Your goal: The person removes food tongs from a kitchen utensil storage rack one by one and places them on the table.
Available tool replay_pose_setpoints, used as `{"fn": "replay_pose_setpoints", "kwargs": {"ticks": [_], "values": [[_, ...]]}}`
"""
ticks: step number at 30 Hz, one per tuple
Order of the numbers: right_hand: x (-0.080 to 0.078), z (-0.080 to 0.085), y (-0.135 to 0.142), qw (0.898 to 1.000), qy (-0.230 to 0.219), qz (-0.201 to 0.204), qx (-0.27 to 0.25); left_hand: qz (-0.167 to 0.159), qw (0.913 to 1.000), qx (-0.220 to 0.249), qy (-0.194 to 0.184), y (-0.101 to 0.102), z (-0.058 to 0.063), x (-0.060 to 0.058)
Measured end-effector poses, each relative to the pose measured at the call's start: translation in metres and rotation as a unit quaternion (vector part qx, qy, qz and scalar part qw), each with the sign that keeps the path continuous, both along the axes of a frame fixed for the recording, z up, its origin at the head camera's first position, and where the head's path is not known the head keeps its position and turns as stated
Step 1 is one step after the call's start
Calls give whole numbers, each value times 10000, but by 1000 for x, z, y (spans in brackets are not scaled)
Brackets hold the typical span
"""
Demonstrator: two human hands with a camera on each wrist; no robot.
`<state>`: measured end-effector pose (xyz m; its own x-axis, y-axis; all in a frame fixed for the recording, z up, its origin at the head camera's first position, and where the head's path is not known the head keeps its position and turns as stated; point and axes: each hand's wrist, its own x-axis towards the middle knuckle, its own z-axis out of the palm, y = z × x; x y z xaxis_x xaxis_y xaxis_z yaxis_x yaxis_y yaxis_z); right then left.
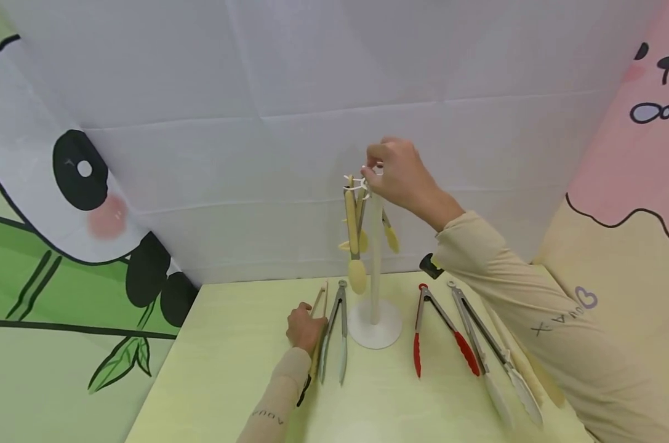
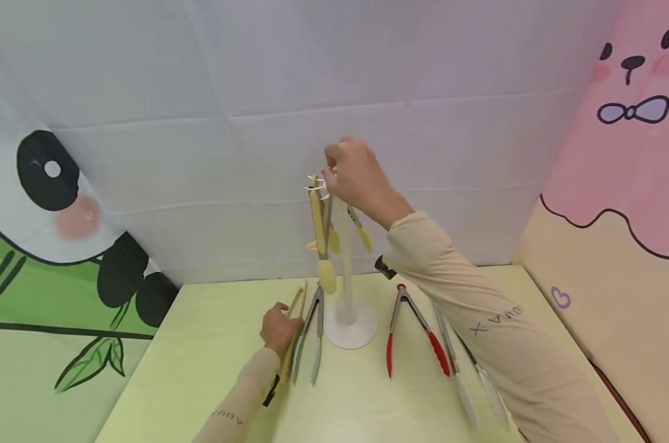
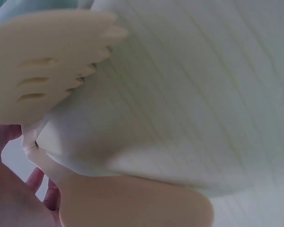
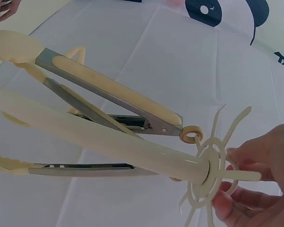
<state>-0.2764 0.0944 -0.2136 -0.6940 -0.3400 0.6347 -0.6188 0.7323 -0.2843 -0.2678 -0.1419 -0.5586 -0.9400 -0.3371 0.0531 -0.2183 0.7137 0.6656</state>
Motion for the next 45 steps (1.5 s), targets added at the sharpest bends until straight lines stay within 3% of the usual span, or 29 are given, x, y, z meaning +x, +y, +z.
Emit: {"fn": "replay_pose_setpoints", "kwargs": {"ticks": [9, 14, 23, 33, 45], "values": [[-2, 0, 3, 9994, -15, 236, -265, -50, 9999, -81, -115, -2, 1, 0], [-3, -2, 3, 9992, 33, 255, -318, -100, 9998, 101, -129, -2, 7, 2], [-1, -2, 5, 9990, -12, 342, -282, -403, 9958, 816, 86, -6, 15, 2], [-2, -3, 7, 9987, -10, 432, -266, -546, 9918, 1106, 324, -10, 25, -2], [-1, -3, 8, 9984, -31, 498, -278, -631, 9778, 1769, 928, -7, 48, -1]]}}
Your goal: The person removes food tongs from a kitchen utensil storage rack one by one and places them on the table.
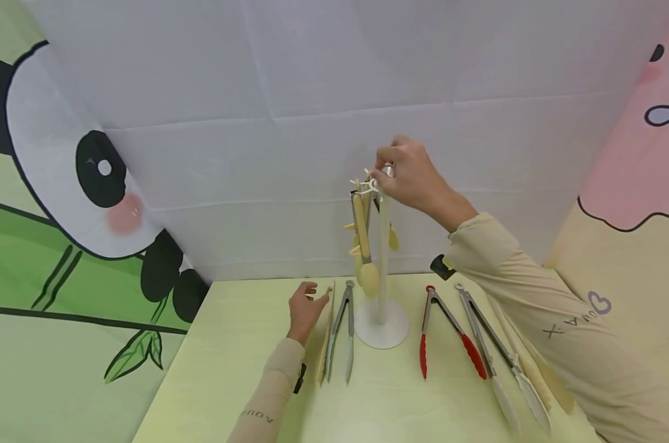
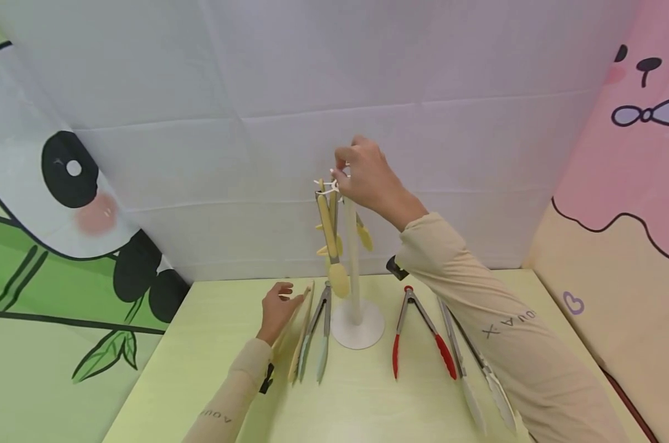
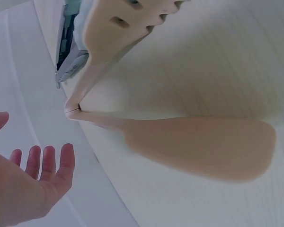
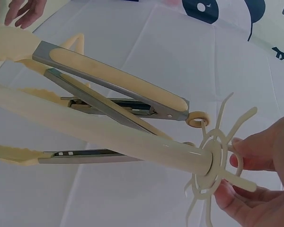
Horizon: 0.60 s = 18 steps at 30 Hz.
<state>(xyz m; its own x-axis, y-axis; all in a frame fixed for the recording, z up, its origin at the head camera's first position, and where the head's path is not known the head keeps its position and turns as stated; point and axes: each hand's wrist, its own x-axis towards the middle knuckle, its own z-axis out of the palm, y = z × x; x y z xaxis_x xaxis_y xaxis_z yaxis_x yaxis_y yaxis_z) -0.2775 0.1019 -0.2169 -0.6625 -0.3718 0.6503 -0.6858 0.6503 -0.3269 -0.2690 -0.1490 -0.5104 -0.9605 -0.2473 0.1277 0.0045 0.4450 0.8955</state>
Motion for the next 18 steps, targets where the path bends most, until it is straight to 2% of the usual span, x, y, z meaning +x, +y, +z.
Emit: {"fn": "replay_pose_setpoints", "kwargs": {"ticks": [6, 18], "values": [[-1, 0, 0, 10000, 84, 39, -14, -151, 9995, 131, 261, 0, 5, -4], [-2, -1, -1, 9998, 156, 113, -12, -350, 9973, 288, 571, 4, 24, -9]]}}
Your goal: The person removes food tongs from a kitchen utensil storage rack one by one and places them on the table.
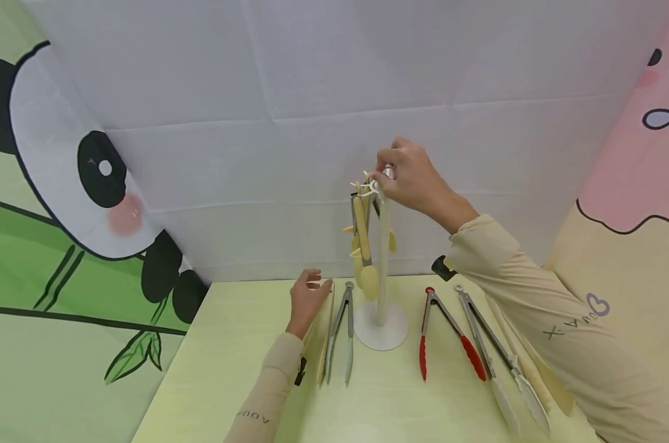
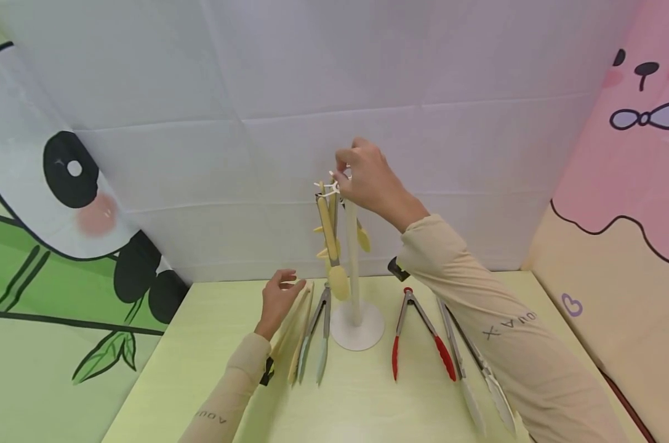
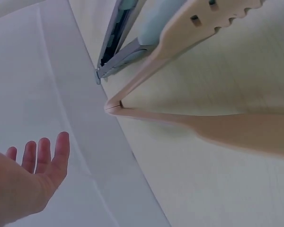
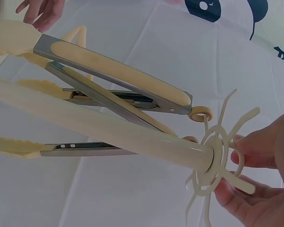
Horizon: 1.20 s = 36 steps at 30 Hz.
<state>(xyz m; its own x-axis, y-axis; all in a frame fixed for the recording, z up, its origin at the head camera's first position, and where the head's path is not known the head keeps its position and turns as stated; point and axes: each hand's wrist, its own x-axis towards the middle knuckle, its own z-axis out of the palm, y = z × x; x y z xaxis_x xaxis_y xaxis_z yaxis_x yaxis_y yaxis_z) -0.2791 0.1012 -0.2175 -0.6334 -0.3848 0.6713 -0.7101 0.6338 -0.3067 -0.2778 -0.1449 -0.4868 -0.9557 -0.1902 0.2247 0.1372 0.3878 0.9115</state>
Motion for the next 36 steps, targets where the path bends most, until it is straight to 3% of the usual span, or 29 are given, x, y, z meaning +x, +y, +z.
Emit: {"fn": "replay_pose_setpoints", "kwargs": {"ticks": [12, 27, 34, 36], "values": [[0, 0, 3, 9999, 1, 88, -91, -285, 9986, 373, 226, 12, 23, 2], [1, 0, 5, 9998, -106, 144, 15, -471, 9934, 538, 897, 25, 48, 5], [-1, 1, 5, 9998, -79, 192, 40, -761, 9901, 646, 989, 37, 91, 33], [-1, 1, 5, 9997, -61, 215, 24, -790, 9889, 657, 1075, 39, 95, 34]]}}
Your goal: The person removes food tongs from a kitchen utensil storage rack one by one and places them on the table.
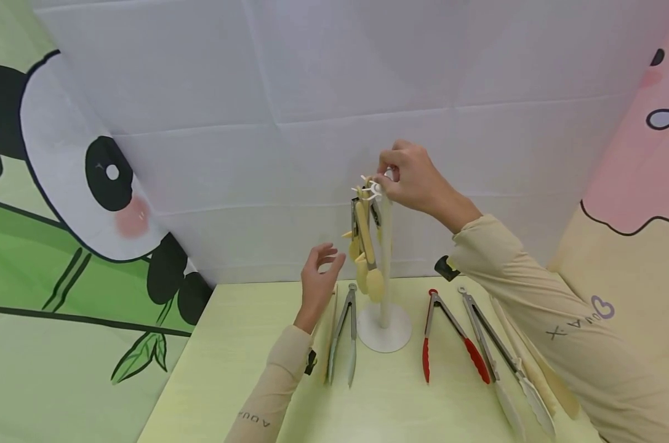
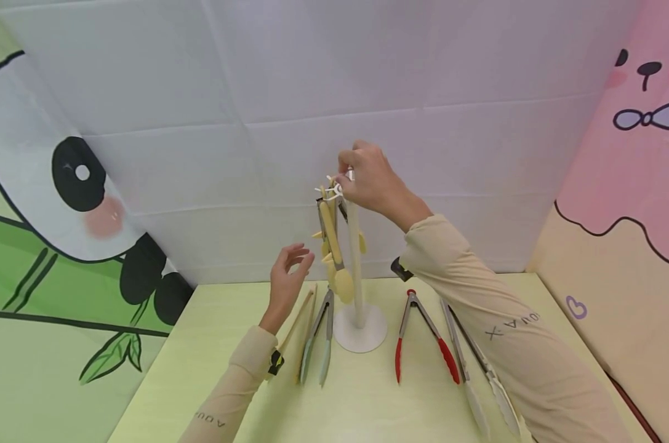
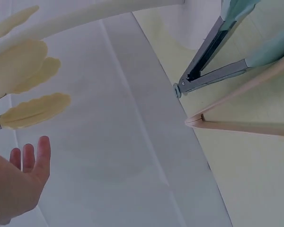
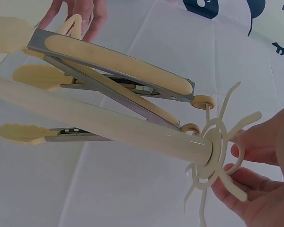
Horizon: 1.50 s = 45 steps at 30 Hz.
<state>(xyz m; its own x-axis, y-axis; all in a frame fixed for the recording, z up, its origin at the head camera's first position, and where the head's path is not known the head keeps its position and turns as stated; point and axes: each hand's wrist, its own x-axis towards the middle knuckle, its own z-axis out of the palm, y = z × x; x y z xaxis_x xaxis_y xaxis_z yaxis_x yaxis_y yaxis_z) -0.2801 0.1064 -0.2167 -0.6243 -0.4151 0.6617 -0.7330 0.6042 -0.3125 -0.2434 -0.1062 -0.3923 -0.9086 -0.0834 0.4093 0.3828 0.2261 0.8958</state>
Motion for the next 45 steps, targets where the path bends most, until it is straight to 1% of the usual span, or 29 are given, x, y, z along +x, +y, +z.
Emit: {"fn": "replay_pose_setpoints", "kwargs": {"ticks": [9, 12, 15, 18, 24, 30, 39, 45], "values": [[1, 1, 2, 10000, -73, 39, -44, -505, 9978, 332, 269, 6, 9, -1], [-1, 0, 1, 9999, -65, 70, -71, -743, 9955, 453, 378, 8, 12, -1], [-2, 0, 1, 9999, -62, 82, -92, -998, 9918, 555, 571, 11, 16, -2], [-2, 0, 2, 9999, -67, 72, -97, -1134, 9894, 545, 727, 14, 19, -3], [-1, 0, 3, 9999, -98, 100, -72, -1152, 9893, 378, 807, 20, 24, -6], [-1, 0, 2, 9999, -81, 128, -65, -1205, 9873, 283, 995, 26, 28, -7], [-1, -2, 0, 9999, -21, 160, -60, -1057, 9905, 71, 872, 32, 29, -7], [-2, -2, 0, 9998, 20, 156, -90, -1048, 9906, 17, 884, 33, 32, -8]]}}
